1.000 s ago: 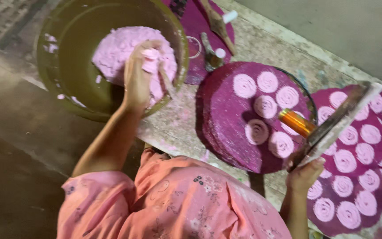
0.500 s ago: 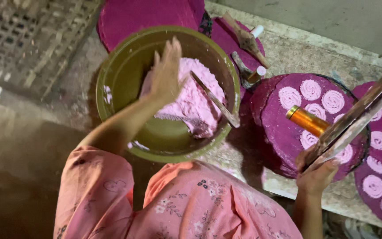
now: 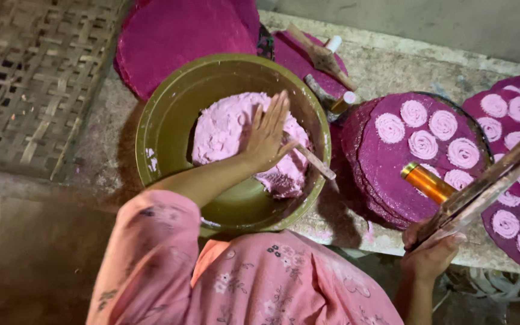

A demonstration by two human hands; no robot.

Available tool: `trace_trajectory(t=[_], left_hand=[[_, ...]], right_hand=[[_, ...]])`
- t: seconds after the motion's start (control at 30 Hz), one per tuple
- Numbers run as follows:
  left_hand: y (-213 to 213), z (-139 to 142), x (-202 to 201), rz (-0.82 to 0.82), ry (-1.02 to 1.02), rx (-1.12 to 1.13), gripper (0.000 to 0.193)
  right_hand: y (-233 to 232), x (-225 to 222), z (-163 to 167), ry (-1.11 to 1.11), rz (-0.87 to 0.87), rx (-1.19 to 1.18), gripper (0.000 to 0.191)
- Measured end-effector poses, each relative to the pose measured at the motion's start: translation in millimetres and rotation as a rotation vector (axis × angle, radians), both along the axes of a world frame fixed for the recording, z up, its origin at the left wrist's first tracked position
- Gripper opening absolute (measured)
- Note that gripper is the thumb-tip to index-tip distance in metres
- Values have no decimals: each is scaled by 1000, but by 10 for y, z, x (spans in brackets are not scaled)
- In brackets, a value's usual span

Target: The person sits at a work table and uses a handheld extrusion tool to pipe pink paste into rose-shaped rosettes on round magenta boards. They refill the tool's cylinder with paste from a large bowl, extrude rosettes one by one, and stack the finished decorated boards on the table.

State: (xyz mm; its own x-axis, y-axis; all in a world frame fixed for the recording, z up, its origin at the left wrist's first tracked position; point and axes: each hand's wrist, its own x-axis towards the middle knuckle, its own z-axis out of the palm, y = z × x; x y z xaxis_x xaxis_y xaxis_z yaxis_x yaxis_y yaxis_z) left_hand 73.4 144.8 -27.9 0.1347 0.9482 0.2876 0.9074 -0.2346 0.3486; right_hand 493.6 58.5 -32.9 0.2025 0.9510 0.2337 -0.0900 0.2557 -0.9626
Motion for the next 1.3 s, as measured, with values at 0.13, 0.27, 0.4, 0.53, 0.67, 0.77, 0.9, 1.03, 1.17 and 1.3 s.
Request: trace_trajectory(t=[0.13,0.27,0.4,0.53,0.67,0.77,0.9,1.03,1.17,1.3], left_hand=[[94,-59,-86,-56,-47,23,106],[86,109,-168,-91,-370,-137,98],[-290,611,-101,-321,-327,146,97],[-933,1226,-154,-725,-527,-113,82],[-1315,1734,-381,-891,-412,-418,67],[-1422,1914,-371,-877,-308,-495,56],[-1564,1858,-431,-717,-156,-438,42],[-1636,1512,-830,-611,-261,-404,39],[-1459,1004,-1442,-566,-803,-331,42],[-1426,448,-1707,-417,-1390,-874,41]], right_hand=[[51,-85,-9,70,-27,-3,75],[166,-356,204,71,251,-42,69],[291,-822,720,-586,412,-55,57],[408,-1398,1444,-1183,771,544,52],[626,-1890,2075,-1187,1037,945,50],[650,-2107,2251,-1165,1261,1048,44],[414,-2121,2162,-895,1669,425,58],[437,-1911,2007,-783,1685,217,63],[723,-1616,1970,-1032,1357,740,48],[1090,-1745,2091,-2057,901,184,28]])
